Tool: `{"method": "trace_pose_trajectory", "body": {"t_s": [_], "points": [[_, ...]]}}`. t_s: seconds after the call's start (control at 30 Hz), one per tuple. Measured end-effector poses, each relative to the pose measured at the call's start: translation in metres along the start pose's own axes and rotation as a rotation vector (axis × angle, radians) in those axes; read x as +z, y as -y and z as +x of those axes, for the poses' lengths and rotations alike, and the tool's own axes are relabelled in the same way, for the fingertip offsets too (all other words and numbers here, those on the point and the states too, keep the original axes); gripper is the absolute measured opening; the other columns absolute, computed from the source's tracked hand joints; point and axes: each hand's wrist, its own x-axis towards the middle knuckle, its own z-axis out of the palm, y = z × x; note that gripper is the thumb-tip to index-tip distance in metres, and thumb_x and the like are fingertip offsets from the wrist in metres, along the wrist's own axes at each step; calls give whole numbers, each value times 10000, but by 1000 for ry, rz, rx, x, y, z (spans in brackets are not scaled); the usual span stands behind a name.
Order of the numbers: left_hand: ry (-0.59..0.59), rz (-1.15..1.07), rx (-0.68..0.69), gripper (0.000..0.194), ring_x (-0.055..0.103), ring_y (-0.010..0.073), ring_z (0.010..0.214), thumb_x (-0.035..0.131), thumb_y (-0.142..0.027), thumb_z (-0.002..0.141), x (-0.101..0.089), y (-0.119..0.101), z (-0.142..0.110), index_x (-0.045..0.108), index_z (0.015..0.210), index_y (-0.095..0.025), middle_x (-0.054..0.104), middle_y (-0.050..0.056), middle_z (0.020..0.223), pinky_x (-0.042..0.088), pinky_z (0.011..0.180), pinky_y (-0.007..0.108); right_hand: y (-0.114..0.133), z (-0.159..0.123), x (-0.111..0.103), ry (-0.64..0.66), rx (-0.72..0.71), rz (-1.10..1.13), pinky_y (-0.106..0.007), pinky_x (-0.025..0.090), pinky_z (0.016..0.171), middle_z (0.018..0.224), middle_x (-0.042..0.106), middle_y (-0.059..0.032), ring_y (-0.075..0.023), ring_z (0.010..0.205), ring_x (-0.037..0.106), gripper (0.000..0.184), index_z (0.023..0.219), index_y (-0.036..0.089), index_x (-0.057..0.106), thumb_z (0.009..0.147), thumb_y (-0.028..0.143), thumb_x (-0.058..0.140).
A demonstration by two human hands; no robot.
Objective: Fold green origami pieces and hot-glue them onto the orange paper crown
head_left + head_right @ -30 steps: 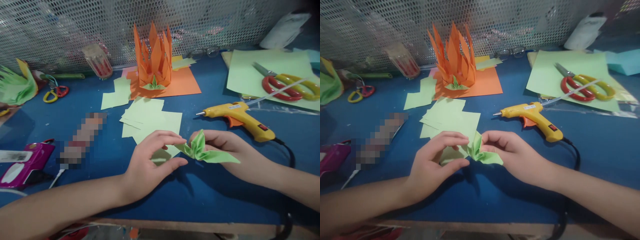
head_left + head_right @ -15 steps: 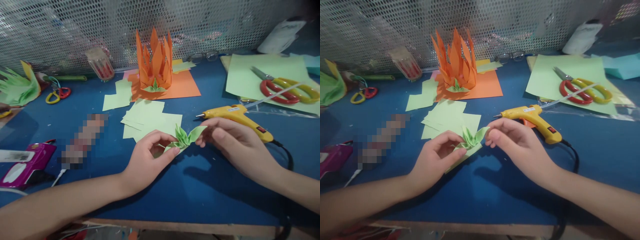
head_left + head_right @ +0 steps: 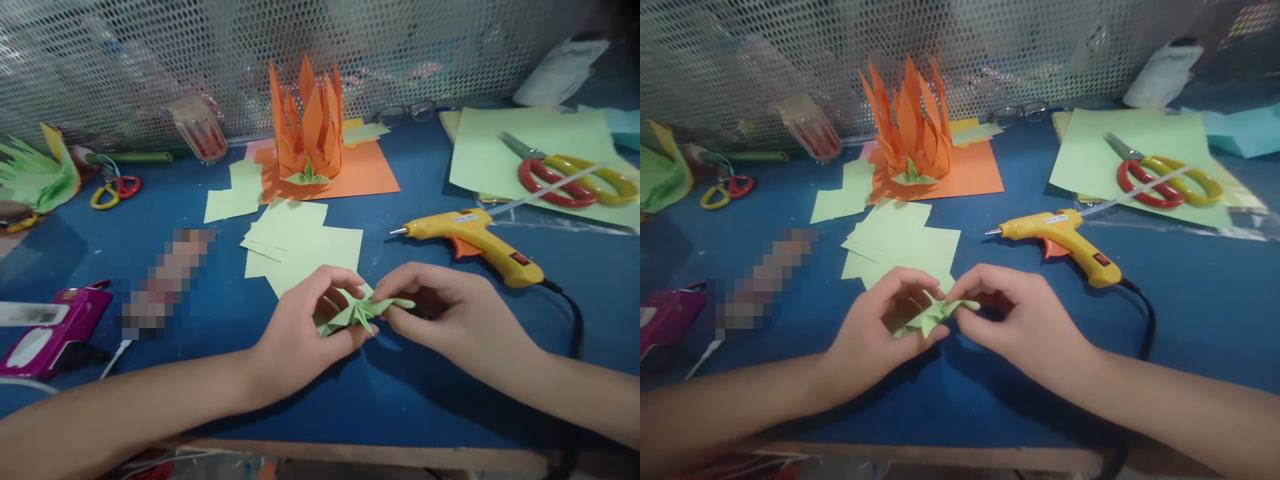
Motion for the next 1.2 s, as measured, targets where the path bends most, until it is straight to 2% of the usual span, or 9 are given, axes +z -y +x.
{"method": "trace_pose_trajectory", "body": {"t_s": [0.17, 0.3, 0.4, 0.47, 0.6, 0.73, 0.87, 1.07, 1.2], "points": [[-18, -14, 116, 96, 627, 109, 786, 714, -203, 780, -2, 2, 0, 649, 825, -149, 660, 29, 854, 503, 691, 186, 1, -1, -3, 16, -1, 36, -180, 507, 620, 759, 695, 16, -103, 691, 632, 5, 757, 245, 701, 757, 244, 696], [1, -182, 1, 123, 637, 103, 780, 744, -203, 757, -4, 1, 3, 655, 815, -140, 675, 21, 822, 518, 718, 182, 2, 3, -6, 47, 149, 158, -180, 495, 586, 713, 683, 8, -101, 648, 606, 90, 657, 228, 711, 688, 288, 771], [36, -287, -95, 116, 624, 81, 730, 754, -159, 733, -5, -2, 6, 655, 790, -138, 669, -6, 767, 512, 695, 162, 3, 8, -8, 145, 287, 289, -194, 488, 538, 622, 652, 7, -95, 563, 567, 153, 645, 203, 704, 651, 322, 799], [58, -334, -142, 125, 608, 71, 688, 762, -137, 716, -5, -4, 8, 652, 774, -139, 656, -21, 734, 508, 678, 159, 3, 10, -8, 205, 328, 356, -193, 486, 530, 588, 633, 19, -84, 530, 545, 156, 676, 202, 704, 659, 326, 797], [91, -405, -203, 154, 606, 83, 639, 783, -170, 699, -6, -5, 10, 639, 746, -142, 644, -22, 696, 511, 648, 185, 3, 8, -7, 174, 272, 337, -198, 493, 544, 661, 653, 20, -99, 584, 582, 153, 764, 223, 683, 692, 316, 781], [88, -409, -233, 165, 610, 88, 628, 779, -210, 712, -6, -5, 12, 634, 743, -136, 635, -19, 680, 511, 641, 193, 1, 2, -5, 90, 103, 150, -237, 515, 624, 768, 682, -6, -143, 707, 625, 140, 834, 247, 677, 750, 343, 733], [95, -376, -226, 126, 606, 79, 640, 753, -184, 735, -6, -5, 12, 641, 763, -133, 641, -19, 685, 501, 637, 174, 0, 0, -7, 17, 5, -17, -229, 484, 607, 761, 678, 4, -133, 691, 600, 108, 800, 262, 685, 780, 366, 704], [112, -375, -207, 110, 609, 79, 660, 741, -169, 742, -6, -3, 10, 638, 764, -136, 647, -19, 703, 498, 656, 178, 4, 1, -6, 64, 21, -23, -251, 462, 572, 707, 667, -23, -149, 648, 585, 259, 685, 224, 669, 770, 468, 688], [138, -351, -237, 122, 604, 85, 668, 754, -182, 731, -8, -2, 10, 658, 794, -143, 650, -13, 727, 490, 644, 184, 7, 4, -6, 141, 142, 59, -229, 421, 502, 620, 612, -4, -121, 566, 521, 298, 664, 209, 650, 749, 491, 695]]}}
